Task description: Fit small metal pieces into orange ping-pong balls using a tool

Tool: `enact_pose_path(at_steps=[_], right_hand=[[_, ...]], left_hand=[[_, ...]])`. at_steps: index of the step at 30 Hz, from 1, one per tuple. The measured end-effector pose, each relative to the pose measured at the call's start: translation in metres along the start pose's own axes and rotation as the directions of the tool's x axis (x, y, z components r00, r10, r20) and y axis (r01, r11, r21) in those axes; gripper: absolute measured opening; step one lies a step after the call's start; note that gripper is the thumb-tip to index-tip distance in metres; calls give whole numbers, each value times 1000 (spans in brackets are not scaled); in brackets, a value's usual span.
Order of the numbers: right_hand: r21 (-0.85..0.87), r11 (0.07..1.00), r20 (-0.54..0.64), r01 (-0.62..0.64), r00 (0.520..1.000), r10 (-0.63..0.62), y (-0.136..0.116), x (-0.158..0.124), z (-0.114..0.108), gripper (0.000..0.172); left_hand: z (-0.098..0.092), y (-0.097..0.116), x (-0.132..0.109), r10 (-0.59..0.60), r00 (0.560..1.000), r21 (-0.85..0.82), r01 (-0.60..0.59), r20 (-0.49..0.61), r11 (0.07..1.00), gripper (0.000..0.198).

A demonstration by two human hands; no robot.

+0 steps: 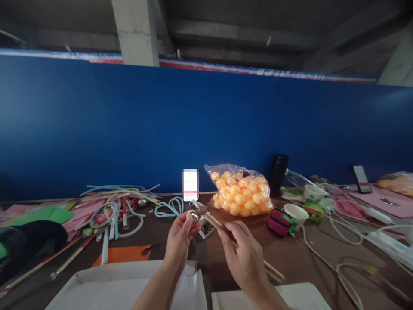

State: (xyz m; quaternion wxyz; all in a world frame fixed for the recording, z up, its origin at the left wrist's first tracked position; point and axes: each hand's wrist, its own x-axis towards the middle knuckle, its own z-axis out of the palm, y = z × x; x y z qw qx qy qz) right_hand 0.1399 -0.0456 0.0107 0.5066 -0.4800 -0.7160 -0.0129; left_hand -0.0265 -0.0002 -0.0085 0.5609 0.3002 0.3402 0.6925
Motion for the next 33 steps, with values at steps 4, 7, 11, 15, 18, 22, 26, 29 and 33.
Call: enact_pose_path(at_steps=[4,7,11,15,18,22,26,29,33], right_hand=[[10,1000,0,1,1000,-1,2,-1,1,14],[-5,1000,2,-18,1000,18,3,-1,1,15],[-33,999,-7,-15,1000,15,4,-1,2,16],[-61,998,24,-20,999,21,4,-1,3,16],[-45,999,22,-22,999,23,4,-1,3,16],[-53,998,31,-40,999,41,4,-1,3,16],[-59,998,36,-36,999,39,5,-1,3,16],[-63,998,20,-29,999,31,6,0,3,16],[-66,998,16,-8,1000,9,6,0,3,16]], left_hand=[[-2,-3,2,4,1000,3,-4,-8,1000,36],[-2,-2,3,2,1000,-4,-2,-3,1000,36],[1,0,3,-2,1000,-8,2,-2,1000,36],[2,0,3,1,1000,4,-1,3,1000,37],[1,-1,2,8,1000,13,-8,14,1000,38],[0,-2,1,6,1000,26,-6,17,1000,38],[1,-1,1,8,1000,20,-9,17,1000,37],[1,0,1,7,1000,15,-7,19,1000,38],[1,1,1,3,1000,3,-3,15,1000,37]])
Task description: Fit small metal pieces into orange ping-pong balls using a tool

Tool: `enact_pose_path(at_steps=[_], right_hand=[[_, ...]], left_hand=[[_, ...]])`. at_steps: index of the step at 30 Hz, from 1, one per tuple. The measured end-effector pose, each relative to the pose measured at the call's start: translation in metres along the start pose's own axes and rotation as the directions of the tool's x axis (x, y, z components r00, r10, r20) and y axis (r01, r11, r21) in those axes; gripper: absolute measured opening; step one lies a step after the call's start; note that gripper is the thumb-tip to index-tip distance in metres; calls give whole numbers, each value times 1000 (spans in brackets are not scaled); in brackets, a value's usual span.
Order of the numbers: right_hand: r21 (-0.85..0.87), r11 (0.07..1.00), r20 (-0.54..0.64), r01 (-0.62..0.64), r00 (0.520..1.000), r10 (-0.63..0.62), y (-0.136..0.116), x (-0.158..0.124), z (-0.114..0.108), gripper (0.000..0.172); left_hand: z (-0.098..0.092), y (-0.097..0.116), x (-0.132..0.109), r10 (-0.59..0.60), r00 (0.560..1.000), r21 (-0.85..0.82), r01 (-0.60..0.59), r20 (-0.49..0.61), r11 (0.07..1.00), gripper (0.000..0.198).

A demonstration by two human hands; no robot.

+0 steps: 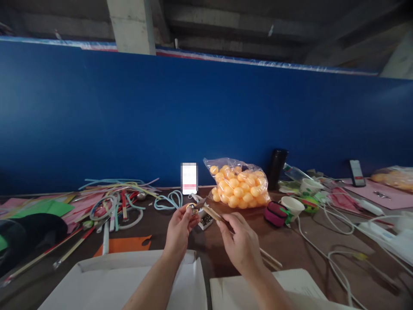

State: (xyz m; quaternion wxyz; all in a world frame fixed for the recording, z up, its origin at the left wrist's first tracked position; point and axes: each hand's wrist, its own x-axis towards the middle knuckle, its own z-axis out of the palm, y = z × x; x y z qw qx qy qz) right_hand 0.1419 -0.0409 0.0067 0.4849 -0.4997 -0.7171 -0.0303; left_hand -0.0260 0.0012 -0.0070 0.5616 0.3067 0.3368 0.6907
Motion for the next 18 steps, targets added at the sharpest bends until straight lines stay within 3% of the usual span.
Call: enact_pose_path(at_steps=[18], right_hand=[[-25,1000,-13,15,1000,-15,0,1,0,16]], left_hand=[[2,2,-2,-7,1000,-25,7,-19,1000,34]])
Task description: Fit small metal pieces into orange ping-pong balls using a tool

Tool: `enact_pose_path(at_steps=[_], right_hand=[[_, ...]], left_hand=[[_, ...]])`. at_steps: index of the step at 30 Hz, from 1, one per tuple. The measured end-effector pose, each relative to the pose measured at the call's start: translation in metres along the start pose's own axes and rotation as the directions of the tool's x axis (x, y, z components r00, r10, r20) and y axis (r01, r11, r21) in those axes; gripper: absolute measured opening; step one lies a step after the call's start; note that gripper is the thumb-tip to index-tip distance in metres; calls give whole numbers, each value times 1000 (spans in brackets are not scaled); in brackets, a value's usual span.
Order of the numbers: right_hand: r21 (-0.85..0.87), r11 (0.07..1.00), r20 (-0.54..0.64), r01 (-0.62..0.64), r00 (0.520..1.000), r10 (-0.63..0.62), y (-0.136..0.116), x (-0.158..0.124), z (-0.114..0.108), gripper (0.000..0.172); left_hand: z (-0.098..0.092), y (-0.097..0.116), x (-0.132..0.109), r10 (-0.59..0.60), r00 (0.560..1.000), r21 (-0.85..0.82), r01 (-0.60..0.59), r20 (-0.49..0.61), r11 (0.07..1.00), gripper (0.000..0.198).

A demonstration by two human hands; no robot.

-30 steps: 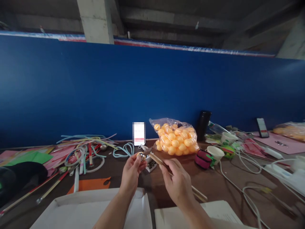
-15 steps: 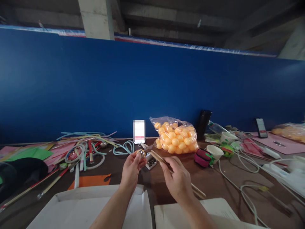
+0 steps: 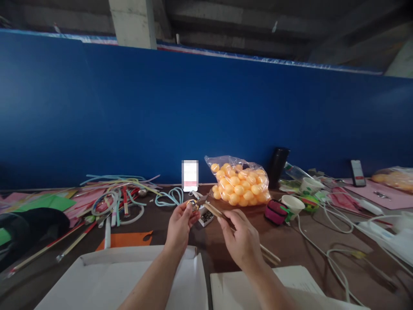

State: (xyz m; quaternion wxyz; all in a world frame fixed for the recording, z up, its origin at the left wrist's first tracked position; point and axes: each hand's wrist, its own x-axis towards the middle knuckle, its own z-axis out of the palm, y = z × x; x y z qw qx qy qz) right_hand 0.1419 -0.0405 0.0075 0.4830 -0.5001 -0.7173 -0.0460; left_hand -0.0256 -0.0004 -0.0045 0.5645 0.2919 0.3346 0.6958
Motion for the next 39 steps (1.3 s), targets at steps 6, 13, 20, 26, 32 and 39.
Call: enact_pose_path(at_steps=[6,13,20,26,32,39], right_hand=[[-5,1000,-38,-11,999,11,2,2,-2,17],[13,1000,-45,-12,999,12,3,2,-2,18],[40,999,-41,-10,999,11,2,2,-2,16],[59,998,-17,-13,1000,14,-1,1,-3,16],[44,999,21,-25,999,24,-3,1,-1,16],[58,998,13,-19,1000,18,-1,0,0,15]], left_hand=[[0,1,1,4,1000,-10,-4,-1,1000,34],[-2,1,1,-8,1000,-50,8,13,999,32],[-2,0,0,-19,999,-72,21,30,997,31],[2,4,-1,-6,1000,-52,7,30,999,33],[1,2,-1,-5,999,-20,6,53,1000,32],[1,4,-3,-8,999,-51,11,46,999,31]])
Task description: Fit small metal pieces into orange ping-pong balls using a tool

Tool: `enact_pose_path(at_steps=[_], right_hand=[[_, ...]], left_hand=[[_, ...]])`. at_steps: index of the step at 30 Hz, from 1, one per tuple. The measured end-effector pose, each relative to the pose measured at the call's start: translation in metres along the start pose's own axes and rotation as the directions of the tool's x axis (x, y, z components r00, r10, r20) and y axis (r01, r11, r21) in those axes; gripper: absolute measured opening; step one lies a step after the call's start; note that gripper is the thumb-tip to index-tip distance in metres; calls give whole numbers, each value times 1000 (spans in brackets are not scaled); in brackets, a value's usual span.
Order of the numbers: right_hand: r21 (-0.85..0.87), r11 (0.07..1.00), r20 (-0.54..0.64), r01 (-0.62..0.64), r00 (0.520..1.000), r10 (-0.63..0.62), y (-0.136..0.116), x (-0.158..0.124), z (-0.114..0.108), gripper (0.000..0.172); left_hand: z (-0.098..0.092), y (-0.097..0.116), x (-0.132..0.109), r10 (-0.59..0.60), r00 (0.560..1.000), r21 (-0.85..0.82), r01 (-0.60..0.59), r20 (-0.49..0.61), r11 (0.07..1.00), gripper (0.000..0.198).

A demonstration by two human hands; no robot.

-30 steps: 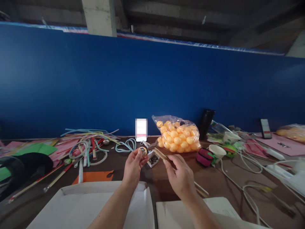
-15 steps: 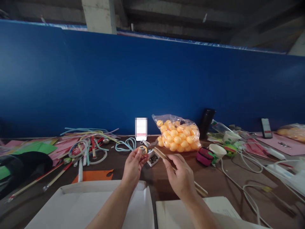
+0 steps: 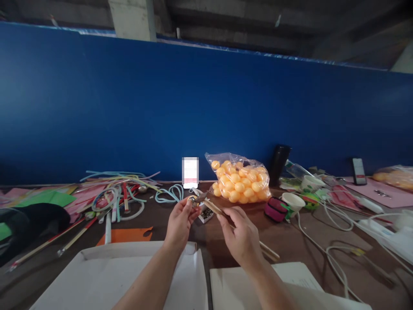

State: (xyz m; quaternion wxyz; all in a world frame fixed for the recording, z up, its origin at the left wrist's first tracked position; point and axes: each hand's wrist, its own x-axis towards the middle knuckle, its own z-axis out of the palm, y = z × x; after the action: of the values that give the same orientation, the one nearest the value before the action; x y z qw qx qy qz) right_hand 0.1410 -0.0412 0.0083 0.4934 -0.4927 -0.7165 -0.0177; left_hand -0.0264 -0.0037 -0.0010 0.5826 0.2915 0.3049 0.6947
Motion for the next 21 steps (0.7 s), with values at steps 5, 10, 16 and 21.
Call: enact_pose_path(at_steps=[5,10,16,21], right_hand=[[22,1000,-19,7,1000,-6,0,-1,1,16],[17,1000,-11,7,1000,-7,1,0,3,15],[68,997,-91,31,996,-25,2,0,2,14],[93,995,-99,45,994,-36,-1,0,0,13]], left_hand=[[1,1,0,3,1000,-19,-4,-13,1000,29],[2,2,1,-25,999,-62,23,-35,998,21],[-1,3,2,-117,992,-168,108,-44,980,16],[-1,4,0,-117,993,-176,112,-22,978,18]])
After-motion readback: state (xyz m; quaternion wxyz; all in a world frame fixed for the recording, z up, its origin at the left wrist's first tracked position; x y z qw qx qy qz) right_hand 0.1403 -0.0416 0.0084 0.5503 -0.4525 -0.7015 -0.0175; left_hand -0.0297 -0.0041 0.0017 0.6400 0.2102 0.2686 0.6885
